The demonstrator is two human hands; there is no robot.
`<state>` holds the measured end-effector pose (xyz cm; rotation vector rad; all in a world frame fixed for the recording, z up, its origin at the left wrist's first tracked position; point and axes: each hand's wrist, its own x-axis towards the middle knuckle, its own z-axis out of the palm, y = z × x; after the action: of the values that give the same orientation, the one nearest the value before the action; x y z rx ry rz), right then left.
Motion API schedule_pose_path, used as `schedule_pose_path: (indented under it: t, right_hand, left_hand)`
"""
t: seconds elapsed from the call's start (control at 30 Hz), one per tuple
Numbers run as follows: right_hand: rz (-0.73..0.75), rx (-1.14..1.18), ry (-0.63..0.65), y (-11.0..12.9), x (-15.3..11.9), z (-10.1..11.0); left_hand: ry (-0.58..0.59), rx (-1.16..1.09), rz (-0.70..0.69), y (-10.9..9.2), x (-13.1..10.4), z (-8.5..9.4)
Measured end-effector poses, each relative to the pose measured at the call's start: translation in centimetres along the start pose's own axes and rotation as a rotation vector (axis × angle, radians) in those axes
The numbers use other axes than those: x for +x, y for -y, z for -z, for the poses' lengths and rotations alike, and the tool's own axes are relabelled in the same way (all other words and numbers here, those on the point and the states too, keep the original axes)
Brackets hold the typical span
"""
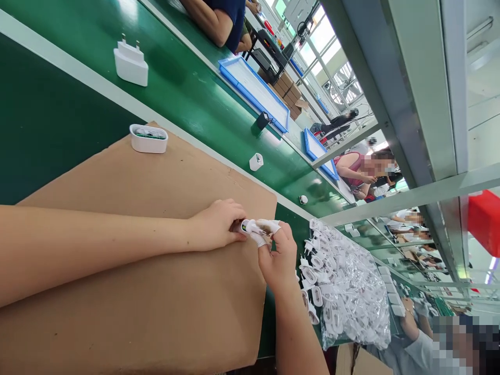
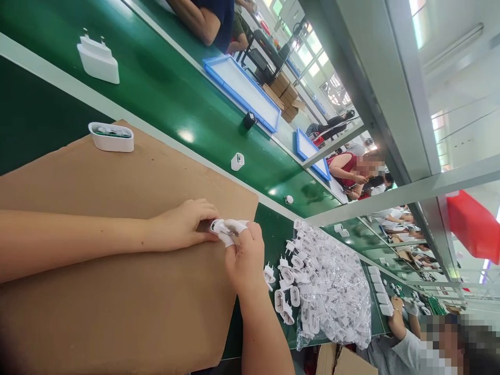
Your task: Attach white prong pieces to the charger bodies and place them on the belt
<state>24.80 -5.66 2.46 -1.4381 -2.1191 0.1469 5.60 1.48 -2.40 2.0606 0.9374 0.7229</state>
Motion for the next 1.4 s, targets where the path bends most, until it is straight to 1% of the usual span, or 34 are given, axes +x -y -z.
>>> schedule_pose_path:
  t: [0.07, 0.13, 0.3, 0.4, 0.5, 0.6, 0.77, 0.87, 0.97, 1.03, 1.1, 1.17, 1.23, 1.27, 1.33, 1.37, 1.4]
  right_hand:
    - [0.043, -0.054, 0.044, 0.1, 0.3, -0.2]
    - [0.051, -0.059, 0.072, 0.1, 0.5, -0.4]
    - [0.089, -0.017, -0.025, -0.3, 0.7, -0.6]
    - [0.112, -0.061, 0.011, -0.1, 0.7, -0.5]
    - [0.092, -0.106, 0.064, 0.5, 0.8, -0.4]
    - [0.068, -0.129, 0.080, 0.8, 1.1, -0.2]
    - [-0.017, -0.115, 0.168, 0.7, 2.1, -0.1]
    - [-0.084, -0.116, 0.151, 0.4, 2.2, -0.5]
    - [-0.152, -0.051, 0.084, 0.2, 0.8, -0.1]
    - [-0.158, -0.071, 0.050, -0.2, -1.3, 1.2]
    - [-0.154, -0.216, 0.052, -1.2, -4.2, 3.0]
    - [-0.198, -0.381, 0.090, -2.9, -7.2, 4.8]
    - [-0.236, -0.482, 0.151, -4.7, -9.4, 6.1]
    - [-0.259, -0.483, 0.170, -5.4, -10.1, 6.5]
    - [-0.295, -0.426, 0.174, -6.2, -10.4, 6.7]
    - [-0.307, -0.387, 0.155, -6.2, -10.1, 6.7]
    - [-0.311, -0.353, 0.128, -6.0, -9.5, 6.5]
  left_hand:
    - [-0.019, -0.003, -0.021, -0.2, -0.1, -0.2]
    - [-0.029, 0.000, -0.026, -0.3, -0.2, -0.4]
    - [-0.019, 0.019, -0.007, -0.4, -0.3, -0.3]
    - [-0.029, 0.010, -0.013, -0.4, -0.3, -0.2]
    - [-0.039, -0.001, -0.020, -0.3, -0.4, -0.3]
    - [-0.044, -0.006, -0.032, -0.1, -0.4, -0.4]
    - [-0.071, 0.002, -0.065, 0.0, -0.4, -0.6]
    - [-0.071, 0.031, -0.055, -0.3, -0.4, -0.6]
    - [-0.059, 0.001, -0.046, -0.8, -0.4, -0.4]
    - [-0.067, -0.038, -0.029, -1.0, -0.5, -0.2]
    - [-0.088, -0.049, -0.018, -1.0, -0.5, -0.1]
    - [-0.107, -0.025, -0.027, -0.8, -0.6, 0.0]
    - [-0.125, 0.020, -0.060, -0.6, -0.5, 0.1]
    - [-0.134, 0.053, -0.088, -0.5, -0.2, 0.2]
    - [-0.161, 0.147, -0.151, -0.2, 0.9, 0.7]
    - [-0.186, 0.204, -0.153, 0.0, 1.9, 1.0]
    - [-0.215, 0.260, -0.125, 0.3, 3.1, 1.4]
